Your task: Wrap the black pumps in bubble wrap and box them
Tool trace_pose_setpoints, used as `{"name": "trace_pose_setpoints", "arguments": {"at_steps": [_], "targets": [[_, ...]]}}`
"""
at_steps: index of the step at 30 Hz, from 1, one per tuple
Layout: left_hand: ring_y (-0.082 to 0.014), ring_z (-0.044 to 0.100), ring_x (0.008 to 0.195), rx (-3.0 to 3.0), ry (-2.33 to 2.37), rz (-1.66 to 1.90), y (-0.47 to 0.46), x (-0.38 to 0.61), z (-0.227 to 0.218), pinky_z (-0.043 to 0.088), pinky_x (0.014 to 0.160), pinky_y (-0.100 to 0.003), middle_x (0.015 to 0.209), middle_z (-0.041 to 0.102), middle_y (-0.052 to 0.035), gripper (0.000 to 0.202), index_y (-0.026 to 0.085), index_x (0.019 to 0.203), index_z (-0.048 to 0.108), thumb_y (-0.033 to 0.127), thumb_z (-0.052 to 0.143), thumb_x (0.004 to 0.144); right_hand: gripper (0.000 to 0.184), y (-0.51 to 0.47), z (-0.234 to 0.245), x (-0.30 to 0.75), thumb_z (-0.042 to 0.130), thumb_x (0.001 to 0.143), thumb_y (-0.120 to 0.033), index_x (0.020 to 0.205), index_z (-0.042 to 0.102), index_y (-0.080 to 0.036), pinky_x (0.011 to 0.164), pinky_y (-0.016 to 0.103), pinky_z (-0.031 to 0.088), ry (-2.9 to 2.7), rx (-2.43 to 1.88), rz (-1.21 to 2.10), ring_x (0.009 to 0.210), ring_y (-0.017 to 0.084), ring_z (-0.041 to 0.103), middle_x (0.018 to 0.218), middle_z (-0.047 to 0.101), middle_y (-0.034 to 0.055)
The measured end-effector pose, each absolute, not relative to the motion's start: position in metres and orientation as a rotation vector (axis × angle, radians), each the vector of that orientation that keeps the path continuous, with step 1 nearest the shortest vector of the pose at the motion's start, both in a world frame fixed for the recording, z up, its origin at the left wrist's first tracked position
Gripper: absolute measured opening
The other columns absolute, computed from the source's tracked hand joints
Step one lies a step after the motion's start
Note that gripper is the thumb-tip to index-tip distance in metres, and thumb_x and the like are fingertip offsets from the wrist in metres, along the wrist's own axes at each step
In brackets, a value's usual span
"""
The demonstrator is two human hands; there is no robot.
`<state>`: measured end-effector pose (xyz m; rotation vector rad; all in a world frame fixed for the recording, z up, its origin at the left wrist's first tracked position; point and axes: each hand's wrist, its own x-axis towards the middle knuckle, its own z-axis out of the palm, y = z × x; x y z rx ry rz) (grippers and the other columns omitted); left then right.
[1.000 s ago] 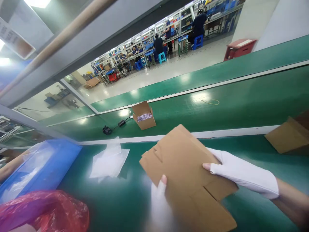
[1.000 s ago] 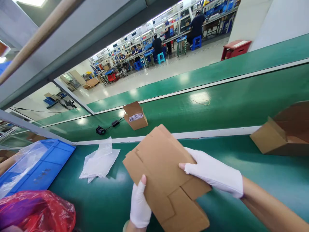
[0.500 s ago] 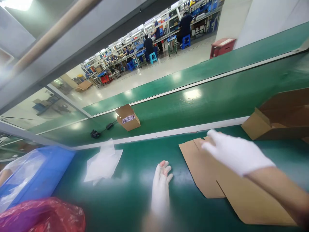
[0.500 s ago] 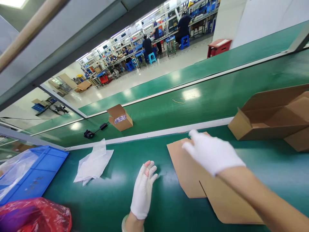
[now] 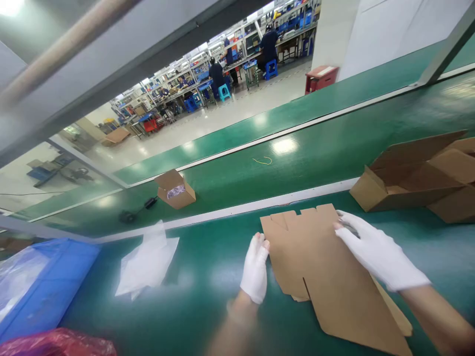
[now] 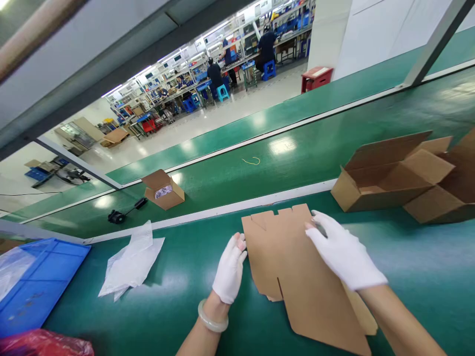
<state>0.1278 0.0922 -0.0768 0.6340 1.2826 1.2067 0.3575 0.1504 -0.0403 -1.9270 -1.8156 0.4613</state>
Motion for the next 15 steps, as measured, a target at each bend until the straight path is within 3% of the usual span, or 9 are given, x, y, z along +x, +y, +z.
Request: {"name": "trace_pose_setpoints", "arguments": {"at_steps": [3,5,8,12,15], "targets": [[-0.0252,0.036,0.139,0.75,1.329,1.313,0.095,0.114,-0.067,0.03,0.116,-0.037,0.152,0.036,-0.0135,0.071,0.018,0.143,0.034,0.05,0.06,0.085,0.032,0.098,-0.024,0.331,0.041,0.093,-0.035,0.118,0.057,-0.024,0.07,0.033,0.054,-1.869,-1.485,0.362,0.096,0.024,0.066,0.115,0.067,0.0059],[-0.0276,0.044,0.134,0.866,1.343,1.296,0.096,0.104,-0.058,0.034,0.114,-0.038,0.144,0.046,-0.0156,0.069,0.015,0.136,0.043,0.05,0.066,0.081,0.037,0.065,-0.016,0.309,0.042,0.094,-0.03,0.129,0.05,-0.019,0.08,0.033,0.053,-1.918,-1.224,0.196,0.105,0.023,0.063,0.123,0.062,0.0082],[-0.0321,0.049,0.129,0.927,1.403,1.177,0.091,0.086,-0.043,0.038,0.111,-0.041,0.138,0.053,-0.0179,0.073,0.011,0.129,0.05,0.055,0.07,0.074,0.043,0.039,-0.012,0.285,0.047,0.093,-0.019,0.135,0.044,-0.013,0.085,0.035,0.05,-1.855,-1.17,0.096,0.115,0.025,0.056,0.131,0.054,0.015],[-0.0325,0.049,0.129,0.996,1.372,0.966,0.066,0.065,-0.025,0.038,0.11,-0.045,0.14,0.051,-0.0167,0.07,0.012,0.136,0.046,0.056,0.059,0.082,0.046,0.045,-0.021,0.281,0.061,0.077,0.006,0.118,0.055,-0.013,0.09,0.042,0.047,-1.85,-0.937,-0.105,0.122,0.032,0.048,0.119,0.057,0.0135],[-0.0319,0.047,0.131,1.084,1.322,0.802,0.044,0.061,-0.02,0.036,0.112,-0.045,0.143,0.049,-0.0128,0.064,0.016,0.137,0.047,0.054,0.053,0.087,0.035,0.058,-0.027,0.287,0.06,0.077,0.007,0.106,0.061,-0.011,0.091,0.046,0.046,-2.032,-0.777,-0.171,0.111,0.031,0.055,0.109,0.064,0.0108]]}}
